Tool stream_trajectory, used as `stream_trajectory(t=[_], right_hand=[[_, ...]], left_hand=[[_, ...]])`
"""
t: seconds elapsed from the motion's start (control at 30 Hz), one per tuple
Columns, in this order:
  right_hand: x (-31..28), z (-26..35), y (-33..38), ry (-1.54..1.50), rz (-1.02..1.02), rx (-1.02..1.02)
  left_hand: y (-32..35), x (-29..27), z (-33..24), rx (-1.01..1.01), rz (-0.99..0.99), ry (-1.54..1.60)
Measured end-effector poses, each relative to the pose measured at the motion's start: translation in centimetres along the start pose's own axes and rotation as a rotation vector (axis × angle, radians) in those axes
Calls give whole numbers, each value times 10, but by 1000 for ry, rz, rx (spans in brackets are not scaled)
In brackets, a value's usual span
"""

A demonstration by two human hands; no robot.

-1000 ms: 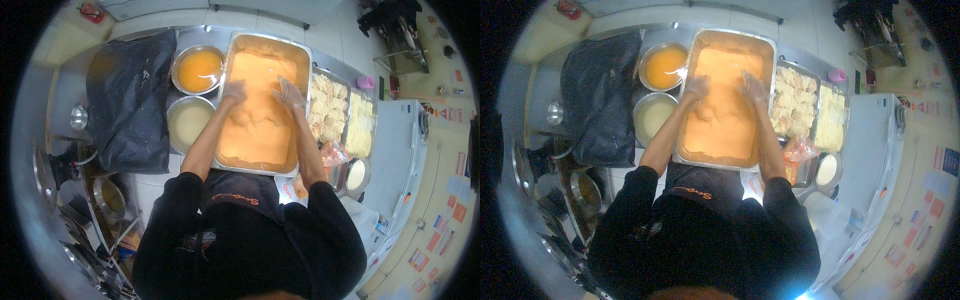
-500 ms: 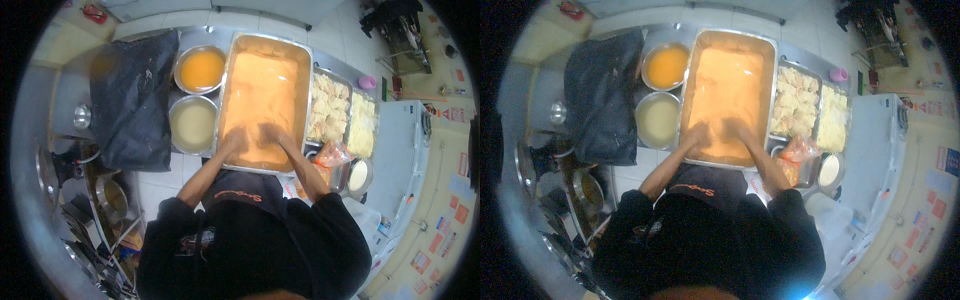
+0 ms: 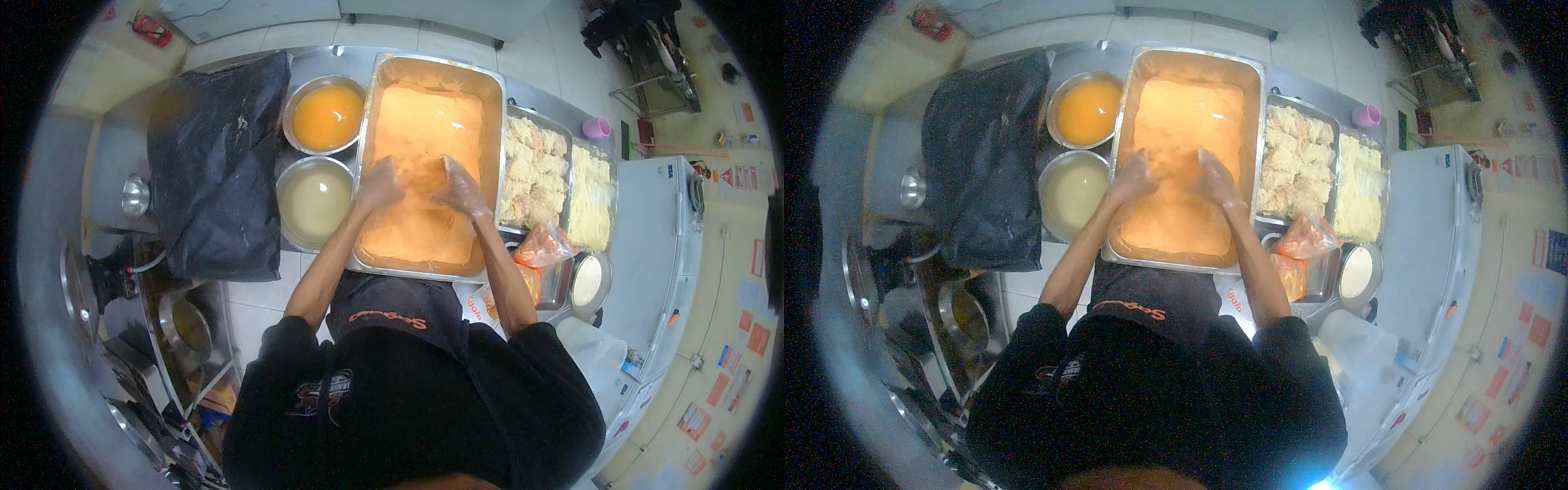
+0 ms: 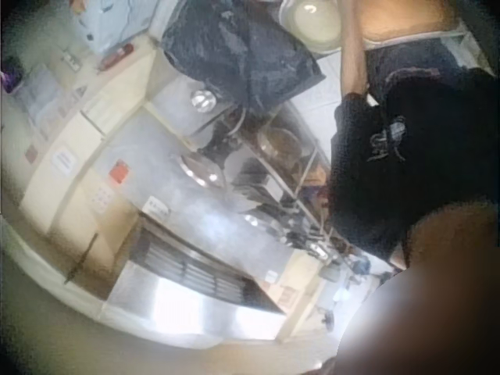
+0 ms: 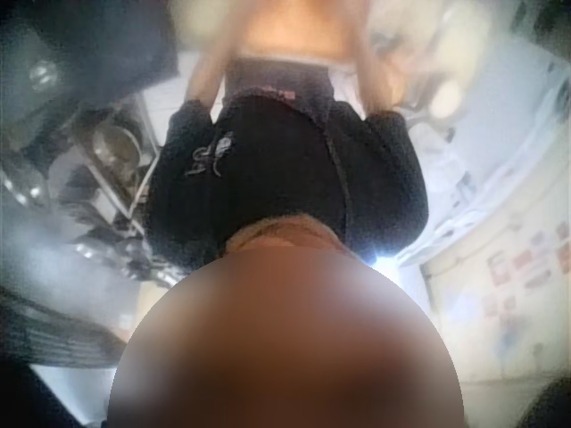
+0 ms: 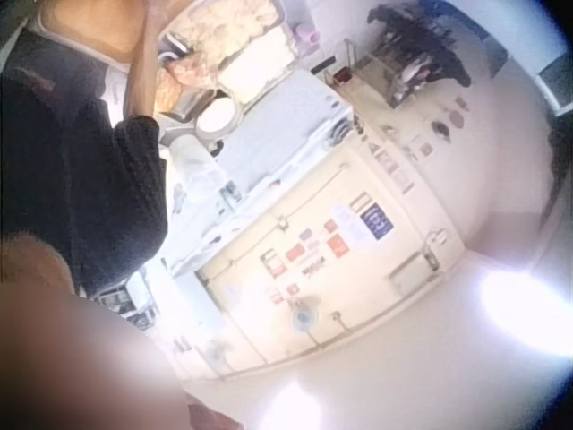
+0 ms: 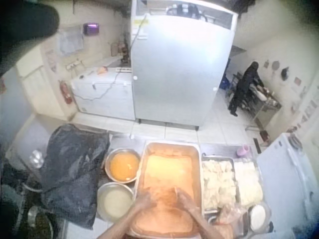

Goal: The person stirs a large pot of sauce, then retrieves raw chicken pieces from a refrigerator. They place the chicken into a tray of breading and coat each piece by hand, moving the coated pieces to a separate tray.

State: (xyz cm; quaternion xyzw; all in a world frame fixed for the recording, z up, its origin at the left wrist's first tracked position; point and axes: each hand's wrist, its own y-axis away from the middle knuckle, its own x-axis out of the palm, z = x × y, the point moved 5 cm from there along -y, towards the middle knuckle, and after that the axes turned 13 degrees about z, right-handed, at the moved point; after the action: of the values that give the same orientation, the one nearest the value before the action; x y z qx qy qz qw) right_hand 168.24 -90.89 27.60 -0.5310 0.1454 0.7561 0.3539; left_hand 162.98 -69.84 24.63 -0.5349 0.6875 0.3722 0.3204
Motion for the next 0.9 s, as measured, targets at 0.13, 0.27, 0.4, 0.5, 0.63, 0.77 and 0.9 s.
stream_trajectory(t=[0.13, 0.27, 0.4, 0.5, 0.63, 0.77, 0.9], right_hand=[[55, -18, 70, -123, 554, 630], [97, -19, 99, -496, 635, 626], [102, -17, 102, -520, 504, 304], [97, 11, 109, 228, 473, -79], [95, 32, 94, 683, 671, -86], [36, -13, 42, -697, 186, 627], [35, -7, -39, 124, 387, 261]], left_hand=[[63, 67, -30, 130, 903, -465], [68, 95, -32, -245, 490, 184], [68, 128, 17, -385, 327, 814], [65, 168, 8, 74, 721, 3], [50, 170, -23, 310, 742, -321], [25, 67, -13, -295, 87, 283], [-16, 18, -13, -269, 110, -73]])
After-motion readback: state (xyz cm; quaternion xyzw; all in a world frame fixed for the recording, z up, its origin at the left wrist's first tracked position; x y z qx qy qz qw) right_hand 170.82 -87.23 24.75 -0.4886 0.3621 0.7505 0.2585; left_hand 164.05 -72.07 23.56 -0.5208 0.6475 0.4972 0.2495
